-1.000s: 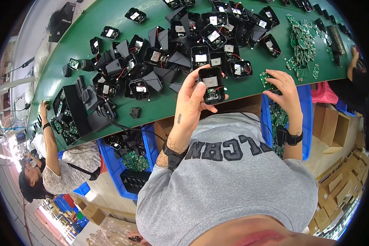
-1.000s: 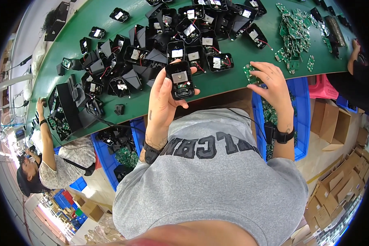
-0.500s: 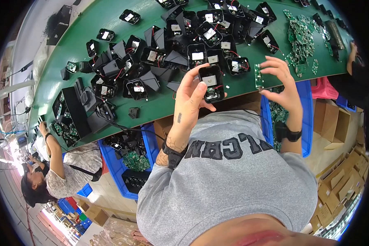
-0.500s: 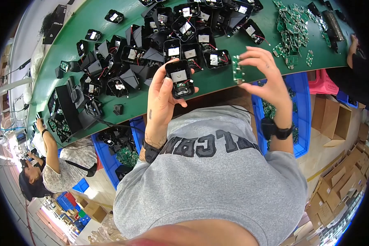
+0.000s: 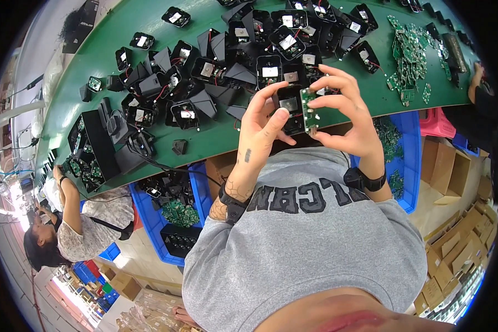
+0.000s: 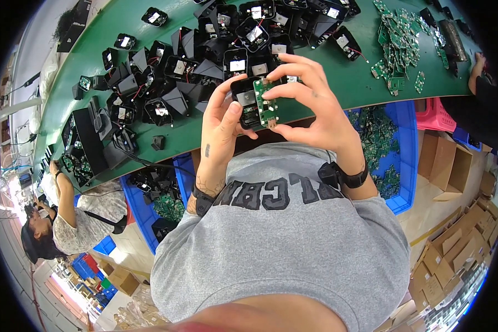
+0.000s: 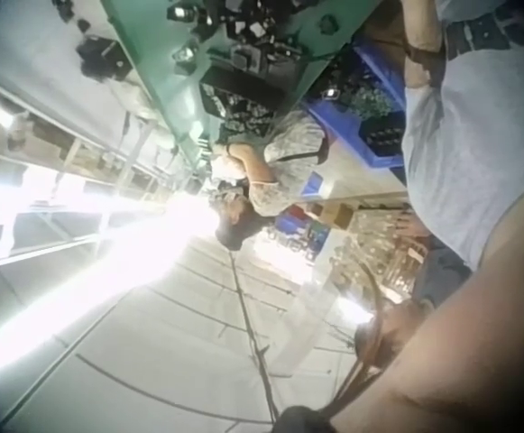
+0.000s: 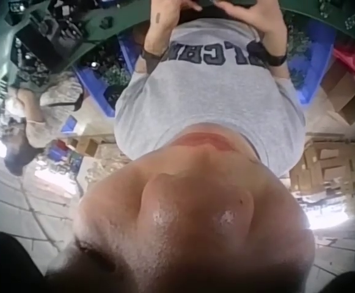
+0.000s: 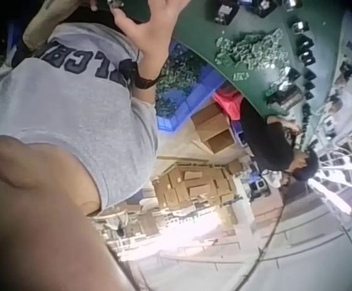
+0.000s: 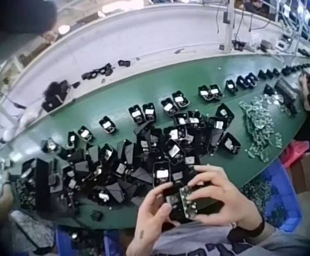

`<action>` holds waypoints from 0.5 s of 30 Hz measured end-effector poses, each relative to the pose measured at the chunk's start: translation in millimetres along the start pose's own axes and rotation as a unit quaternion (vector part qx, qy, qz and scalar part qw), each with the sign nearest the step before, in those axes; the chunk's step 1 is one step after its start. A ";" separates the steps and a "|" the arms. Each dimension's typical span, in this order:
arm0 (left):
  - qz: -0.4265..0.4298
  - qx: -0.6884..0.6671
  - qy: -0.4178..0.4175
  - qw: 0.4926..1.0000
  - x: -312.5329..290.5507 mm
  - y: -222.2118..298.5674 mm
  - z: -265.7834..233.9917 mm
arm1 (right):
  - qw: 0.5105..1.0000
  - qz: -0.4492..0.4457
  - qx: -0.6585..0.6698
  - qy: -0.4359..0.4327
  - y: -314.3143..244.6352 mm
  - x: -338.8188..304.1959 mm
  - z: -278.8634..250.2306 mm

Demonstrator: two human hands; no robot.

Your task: The person picks up a black plastic housing and a circuit board, fits the board into the housing, and inserts a wire into the assembly before placing it on the green work surface.

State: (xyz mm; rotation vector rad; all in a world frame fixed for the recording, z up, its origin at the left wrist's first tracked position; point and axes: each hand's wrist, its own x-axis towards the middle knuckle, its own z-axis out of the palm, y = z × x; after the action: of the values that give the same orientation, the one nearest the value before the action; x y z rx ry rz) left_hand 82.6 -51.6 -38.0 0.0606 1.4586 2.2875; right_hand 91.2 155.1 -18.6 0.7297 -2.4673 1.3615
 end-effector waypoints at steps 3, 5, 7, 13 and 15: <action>-0.011 -0.015 -0.020 1.000 -0.3 -2.0 -0.8 | 1.000 0.002 -0.008 -0.018 -2.2 -0.6 3.5; -0.022 -0.035 -0.032 0.999 0.8 -1.1 -0.6 | 0.999 -0.011 -0.049 -0.020 -6.1 2.4 3.7; -0.032 -0.056 -0.044 0.997 1.9 0.8 0.4 | 0.995 -0.023 -0.091 -0.022 -9.0 4.8 1.4; -0.056 -0.104 -0.063 0.991 0.8 9.7 4.4 | 0.998 -0.016 -0.060 -0.028 -11.7 10.2 -1.4; 0.007 -0.052 -0.109 0.993 0.0 4.0 5.1 | 0.995 -0.004 -0.094 -0.024 -13.0 9.4 -2.7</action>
State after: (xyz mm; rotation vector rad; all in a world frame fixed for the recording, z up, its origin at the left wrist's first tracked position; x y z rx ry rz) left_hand 82.6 -48.7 -32.2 0.2825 1.2299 2.2834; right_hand 90.0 148.6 -3.7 0.7345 -2.5817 1.1027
